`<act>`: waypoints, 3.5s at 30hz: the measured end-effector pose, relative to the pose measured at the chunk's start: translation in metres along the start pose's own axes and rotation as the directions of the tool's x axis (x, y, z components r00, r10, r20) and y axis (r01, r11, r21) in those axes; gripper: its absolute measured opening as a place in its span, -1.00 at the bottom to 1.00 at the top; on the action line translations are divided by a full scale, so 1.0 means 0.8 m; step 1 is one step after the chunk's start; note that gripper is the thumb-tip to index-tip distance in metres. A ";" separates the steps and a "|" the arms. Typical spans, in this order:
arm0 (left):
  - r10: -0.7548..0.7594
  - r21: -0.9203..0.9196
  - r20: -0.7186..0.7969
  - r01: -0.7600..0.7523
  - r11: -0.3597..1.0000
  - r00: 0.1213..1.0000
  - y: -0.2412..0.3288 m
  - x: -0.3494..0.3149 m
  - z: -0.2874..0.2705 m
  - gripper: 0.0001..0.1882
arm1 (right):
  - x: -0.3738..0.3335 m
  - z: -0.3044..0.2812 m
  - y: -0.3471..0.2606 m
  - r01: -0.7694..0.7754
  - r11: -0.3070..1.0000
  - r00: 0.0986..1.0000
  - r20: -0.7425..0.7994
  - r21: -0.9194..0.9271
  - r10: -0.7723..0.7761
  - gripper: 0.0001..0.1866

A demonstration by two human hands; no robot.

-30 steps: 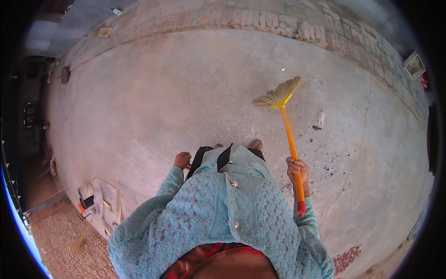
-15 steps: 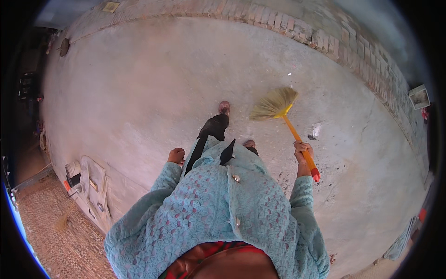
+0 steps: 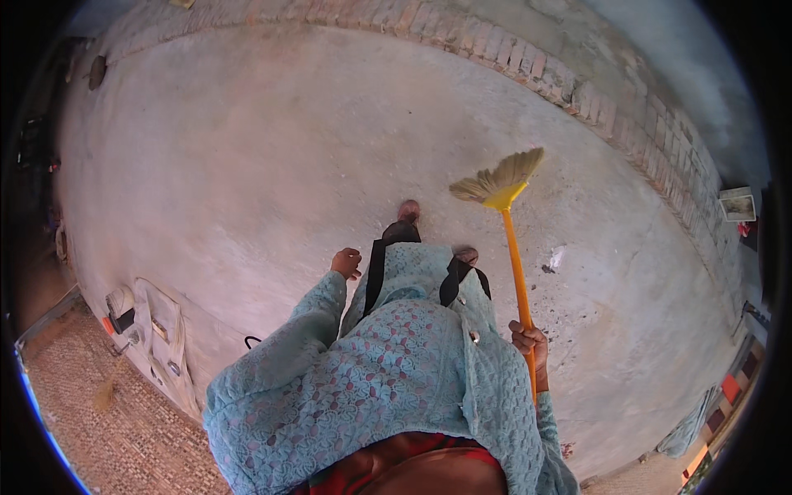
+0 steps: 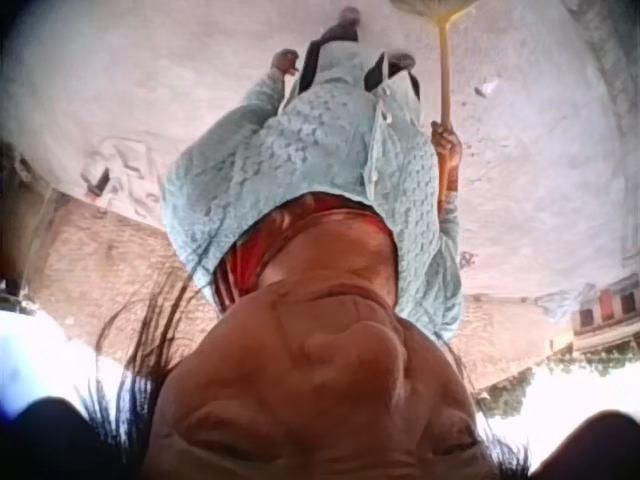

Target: The person sweeps a concrete rooftop terrace using a yellow broom. They move around the area, sweeping debris and dust into piles, occasionally adjusting their position to cover different sections of the floor.

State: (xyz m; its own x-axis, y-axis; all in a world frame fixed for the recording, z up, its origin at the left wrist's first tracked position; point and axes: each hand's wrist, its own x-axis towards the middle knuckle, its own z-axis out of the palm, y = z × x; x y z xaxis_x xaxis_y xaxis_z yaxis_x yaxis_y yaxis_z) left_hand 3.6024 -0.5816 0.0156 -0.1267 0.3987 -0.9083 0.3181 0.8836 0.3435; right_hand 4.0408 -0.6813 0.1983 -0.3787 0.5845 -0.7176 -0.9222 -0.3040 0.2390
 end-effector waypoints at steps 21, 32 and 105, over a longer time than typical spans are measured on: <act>-0.007 -0.009 -0.117 0.006 1.000 0.993 0.104 -0.033 0.034 -0.71 | 0.173 -0.003 -0.198 -0.205 0.946 0.960 0.241 0.253 0.144 -0.89; 0.068 0.029 -0.022 -0.067 0.997 0.997 0.151 -0.005 0.064 -0.71 | 0.004 0.017 -0.189 0.161 0.984 0.987 -0.013 -0.072 -0.162 -0.58; 0.082 0.375 0.205 -0.156 0.914 0.975 0.528 0.115 0.346 -0.73 | -0.096 0.076 -0.424 0.627 0.755 0.779 -0.135 0.193 -0.612 -0.40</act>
State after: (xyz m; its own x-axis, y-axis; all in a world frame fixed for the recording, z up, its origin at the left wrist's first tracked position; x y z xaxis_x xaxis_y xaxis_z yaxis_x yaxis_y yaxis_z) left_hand 3.9853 -0.2398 0.0113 0.0950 0.4115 -0.9065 0.6628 0.6532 0.3660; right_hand 4.3776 -0.5776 0.2119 0.2800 0.5397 -0.7939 -0.9488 0.2817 -0.1432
